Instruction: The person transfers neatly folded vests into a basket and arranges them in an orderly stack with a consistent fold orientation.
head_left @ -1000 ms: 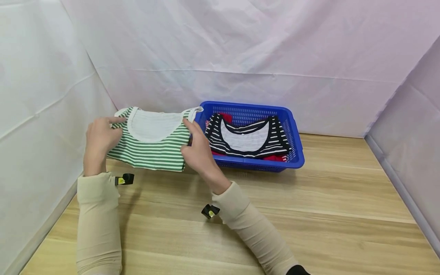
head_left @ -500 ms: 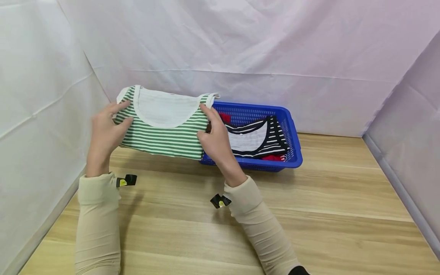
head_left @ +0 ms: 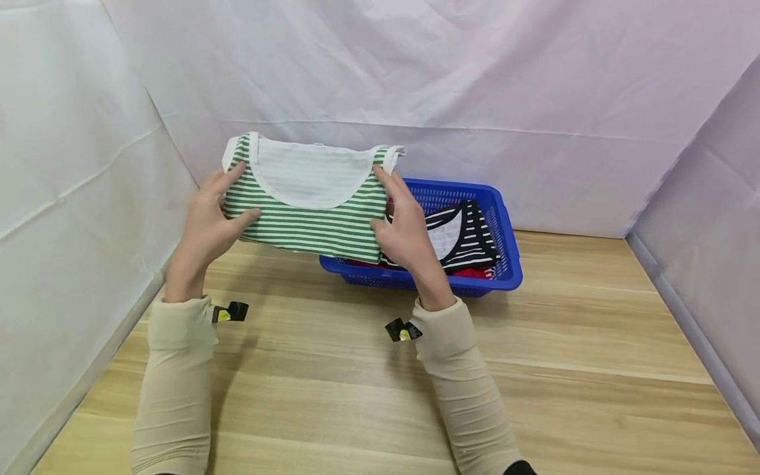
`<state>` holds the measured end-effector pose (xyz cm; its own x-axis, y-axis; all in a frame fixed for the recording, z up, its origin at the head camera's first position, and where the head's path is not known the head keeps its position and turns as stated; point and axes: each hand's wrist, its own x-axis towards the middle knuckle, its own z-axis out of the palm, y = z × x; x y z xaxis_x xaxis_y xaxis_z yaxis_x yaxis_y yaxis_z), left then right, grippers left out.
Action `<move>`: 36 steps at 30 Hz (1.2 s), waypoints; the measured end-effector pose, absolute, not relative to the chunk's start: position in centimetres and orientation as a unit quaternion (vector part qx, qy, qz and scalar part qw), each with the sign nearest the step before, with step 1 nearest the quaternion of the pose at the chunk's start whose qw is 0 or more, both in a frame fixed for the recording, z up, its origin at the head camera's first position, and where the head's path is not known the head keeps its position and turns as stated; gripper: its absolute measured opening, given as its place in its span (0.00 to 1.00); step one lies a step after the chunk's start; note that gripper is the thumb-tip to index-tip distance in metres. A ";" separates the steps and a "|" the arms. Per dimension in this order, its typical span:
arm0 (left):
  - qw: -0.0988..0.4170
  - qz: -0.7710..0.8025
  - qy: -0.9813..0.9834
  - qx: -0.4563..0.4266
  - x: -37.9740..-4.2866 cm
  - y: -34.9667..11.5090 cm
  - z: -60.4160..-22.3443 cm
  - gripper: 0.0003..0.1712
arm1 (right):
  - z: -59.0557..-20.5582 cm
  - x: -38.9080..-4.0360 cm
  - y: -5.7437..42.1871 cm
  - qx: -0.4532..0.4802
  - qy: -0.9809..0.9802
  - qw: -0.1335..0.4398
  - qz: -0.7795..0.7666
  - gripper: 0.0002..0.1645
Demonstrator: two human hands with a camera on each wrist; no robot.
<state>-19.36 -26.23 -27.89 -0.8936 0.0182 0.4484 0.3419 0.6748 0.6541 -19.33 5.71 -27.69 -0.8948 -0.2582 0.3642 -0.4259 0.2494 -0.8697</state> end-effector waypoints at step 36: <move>0.157 -0.558 -0.795 -0.180 -21.0 -17.8 -30.2 0.51 | -28.3 -20.7 14.8 0.164 -0.805 0.106 0.560 0.51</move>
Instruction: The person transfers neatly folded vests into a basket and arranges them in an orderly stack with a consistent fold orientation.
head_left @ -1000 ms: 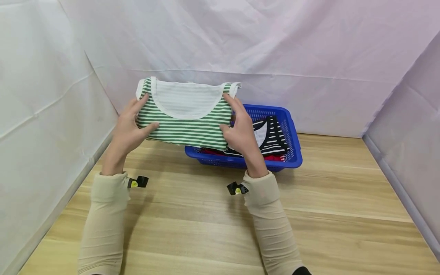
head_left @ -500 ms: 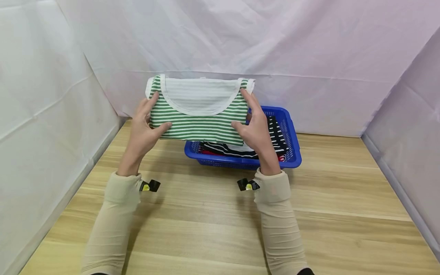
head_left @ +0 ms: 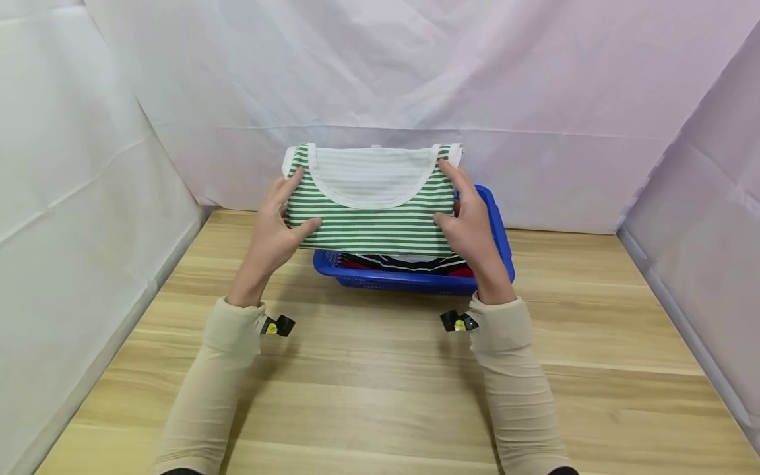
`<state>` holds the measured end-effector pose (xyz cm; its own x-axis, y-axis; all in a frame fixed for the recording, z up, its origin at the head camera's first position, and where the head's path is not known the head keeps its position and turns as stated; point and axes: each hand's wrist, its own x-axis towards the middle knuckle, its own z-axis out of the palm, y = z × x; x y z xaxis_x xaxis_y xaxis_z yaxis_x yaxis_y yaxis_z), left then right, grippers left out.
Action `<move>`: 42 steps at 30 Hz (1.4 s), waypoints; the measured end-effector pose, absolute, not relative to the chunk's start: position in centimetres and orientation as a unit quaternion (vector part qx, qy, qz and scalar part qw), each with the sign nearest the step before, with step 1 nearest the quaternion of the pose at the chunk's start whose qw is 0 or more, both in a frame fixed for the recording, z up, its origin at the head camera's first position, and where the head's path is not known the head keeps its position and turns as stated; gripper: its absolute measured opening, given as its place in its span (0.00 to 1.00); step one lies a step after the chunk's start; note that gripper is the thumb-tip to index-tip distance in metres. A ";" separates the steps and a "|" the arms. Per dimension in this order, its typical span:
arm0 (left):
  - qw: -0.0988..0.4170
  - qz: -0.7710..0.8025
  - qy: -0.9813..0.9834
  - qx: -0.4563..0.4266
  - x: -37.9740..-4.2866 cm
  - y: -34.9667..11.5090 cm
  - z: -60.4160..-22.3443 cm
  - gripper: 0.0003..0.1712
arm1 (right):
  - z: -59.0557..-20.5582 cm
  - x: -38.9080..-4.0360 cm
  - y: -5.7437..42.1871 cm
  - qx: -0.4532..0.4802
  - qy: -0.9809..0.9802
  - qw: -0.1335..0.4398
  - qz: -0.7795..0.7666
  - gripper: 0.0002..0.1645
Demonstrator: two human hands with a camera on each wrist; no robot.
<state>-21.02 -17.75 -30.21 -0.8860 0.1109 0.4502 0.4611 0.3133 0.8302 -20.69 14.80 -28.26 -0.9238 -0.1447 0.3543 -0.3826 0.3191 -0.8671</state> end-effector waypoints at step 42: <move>0.057 -0.458 -0.867 -0.189 -24.0 -11.3 -32.5 0.53 | -31.3 -22.3 21.5 0.068 -0.805 0.068 0.586 0.40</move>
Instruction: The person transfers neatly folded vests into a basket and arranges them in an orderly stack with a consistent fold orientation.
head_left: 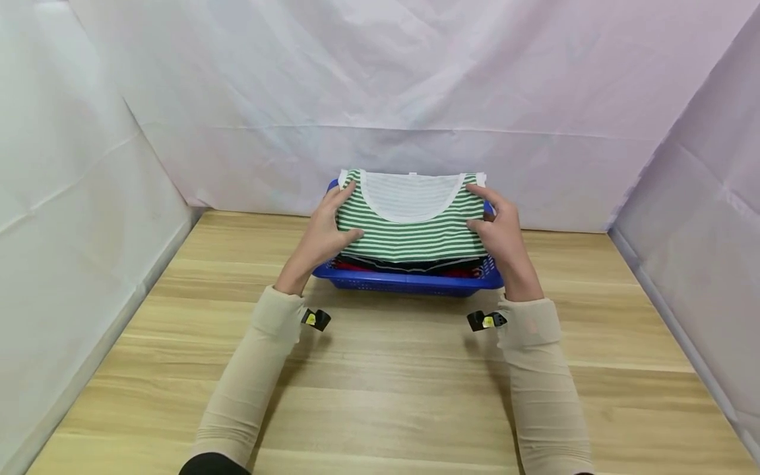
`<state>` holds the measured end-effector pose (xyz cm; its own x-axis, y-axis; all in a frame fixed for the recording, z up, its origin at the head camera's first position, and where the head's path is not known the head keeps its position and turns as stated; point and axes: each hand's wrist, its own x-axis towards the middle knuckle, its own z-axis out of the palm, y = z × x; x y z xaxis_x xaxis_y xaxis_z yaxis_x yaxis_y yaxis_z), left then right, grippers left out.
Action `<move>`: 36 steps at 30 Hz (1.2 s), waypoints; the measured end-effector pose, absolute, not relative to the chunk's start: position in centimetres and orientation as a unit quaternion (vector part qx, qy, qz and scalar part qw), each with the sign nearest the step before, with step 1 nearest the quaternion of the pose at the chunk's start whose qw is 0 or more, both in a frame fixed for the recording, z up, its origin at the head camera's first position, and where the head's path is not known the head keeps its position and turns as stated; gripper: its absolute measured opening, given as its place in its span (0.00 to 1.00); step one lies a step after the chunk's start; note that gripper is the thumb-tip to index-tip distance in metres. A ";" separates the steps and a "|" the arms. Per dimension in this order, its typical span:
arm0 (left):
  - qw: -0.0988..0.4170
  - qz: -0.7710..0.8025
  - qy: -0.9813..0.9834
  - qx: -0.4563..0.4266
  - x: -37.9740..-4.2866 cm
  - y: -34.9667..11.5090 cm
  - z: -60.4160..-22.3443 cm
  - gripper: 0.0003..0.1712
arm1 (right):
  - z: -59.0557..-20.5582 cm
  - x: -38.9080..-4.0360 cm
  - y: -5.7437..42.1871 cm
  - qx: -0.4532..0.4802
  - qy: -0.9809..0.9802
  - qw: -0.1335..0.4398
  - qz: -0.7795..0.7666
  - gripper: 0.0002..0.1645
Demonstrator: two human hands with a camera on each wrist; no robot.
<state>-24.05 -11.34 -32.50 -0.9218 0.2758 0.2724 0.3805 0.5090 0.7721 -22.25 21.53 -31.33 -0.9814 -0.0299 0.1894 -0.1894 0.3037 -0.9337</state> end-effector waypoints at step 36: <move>-0.008 -0.443 -0.877 -0.189 -24.0 -11.7 -33.2 0.52 | -33.9 -23.7 21.3 0.038 -0.806 0.045 0.589 0.39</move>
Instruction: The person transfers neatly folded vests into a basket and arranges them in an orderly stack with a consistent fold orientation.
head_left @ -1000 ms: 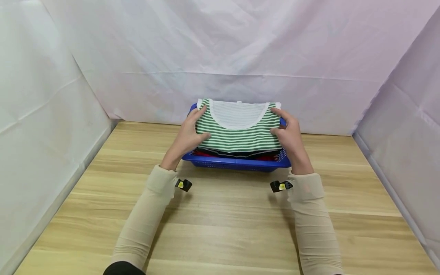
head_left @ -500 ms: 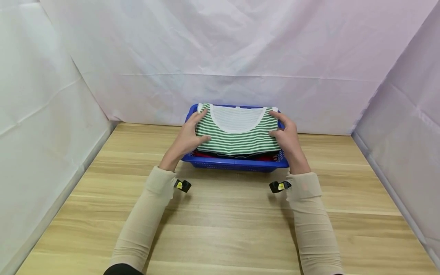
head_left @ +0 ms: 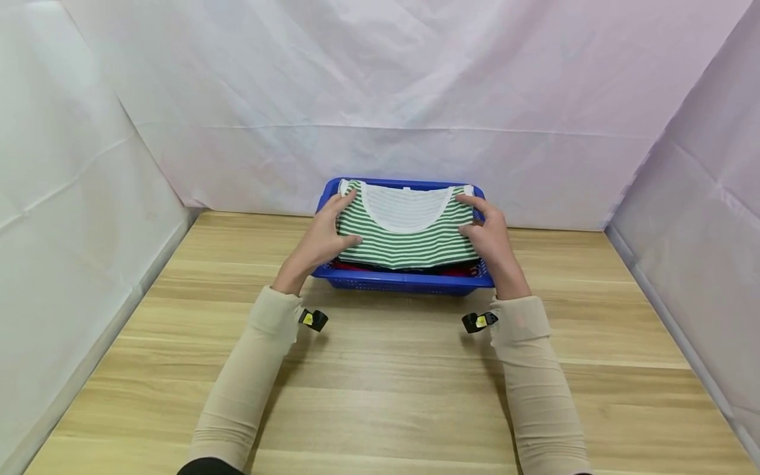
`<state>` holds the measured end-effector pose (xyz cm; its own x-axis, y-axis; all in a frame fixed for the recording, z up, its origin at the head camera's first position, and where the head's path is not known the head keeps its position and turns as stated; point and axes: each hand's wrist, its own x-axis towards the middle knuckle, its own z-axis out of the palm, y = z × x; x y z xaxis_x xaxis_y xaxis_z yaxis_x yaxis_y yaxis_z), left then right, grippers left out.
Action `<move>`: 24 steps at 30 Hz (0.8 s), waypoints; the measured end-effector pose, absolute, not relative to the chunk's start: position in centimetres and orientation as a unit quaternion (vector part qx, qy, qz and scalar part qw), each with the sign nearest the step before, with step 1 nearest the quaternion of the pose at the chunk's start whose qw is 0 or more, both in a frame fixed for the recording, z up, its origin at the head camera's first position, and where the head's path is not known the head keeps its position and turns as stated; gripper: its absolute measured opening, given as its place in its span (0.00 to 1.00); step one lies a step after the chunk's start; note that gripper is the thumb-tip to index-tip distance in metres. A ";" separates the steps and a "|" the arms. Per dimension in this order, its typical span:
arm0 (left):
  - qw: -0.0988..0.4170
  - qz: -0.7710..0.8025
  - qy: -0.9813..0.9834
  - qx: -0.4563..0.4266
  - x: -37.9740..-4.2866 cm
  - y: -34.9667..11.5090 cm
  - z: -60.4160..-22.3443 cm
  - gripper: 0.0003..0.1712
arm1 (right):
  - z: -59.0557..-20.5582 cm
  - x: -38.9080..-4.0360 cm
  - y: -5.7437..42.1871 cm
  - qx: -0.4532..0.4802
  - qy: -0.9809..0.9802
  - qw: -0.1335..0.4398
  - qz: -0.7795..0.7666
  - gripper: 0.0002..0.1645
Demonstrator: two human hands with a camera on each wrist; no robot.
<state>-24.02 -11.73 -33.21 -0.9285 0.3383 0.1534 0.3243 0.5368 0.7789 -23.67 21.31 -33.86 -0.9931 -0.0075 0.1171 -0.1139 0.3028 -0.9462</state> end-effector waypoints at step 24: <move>0.044 0.357 0.915 0.184 -23.9 -11.3 -32.8 0.56 | -33.4 -23.6 20.7 0.038 -0.877 0.019 0.479 0.38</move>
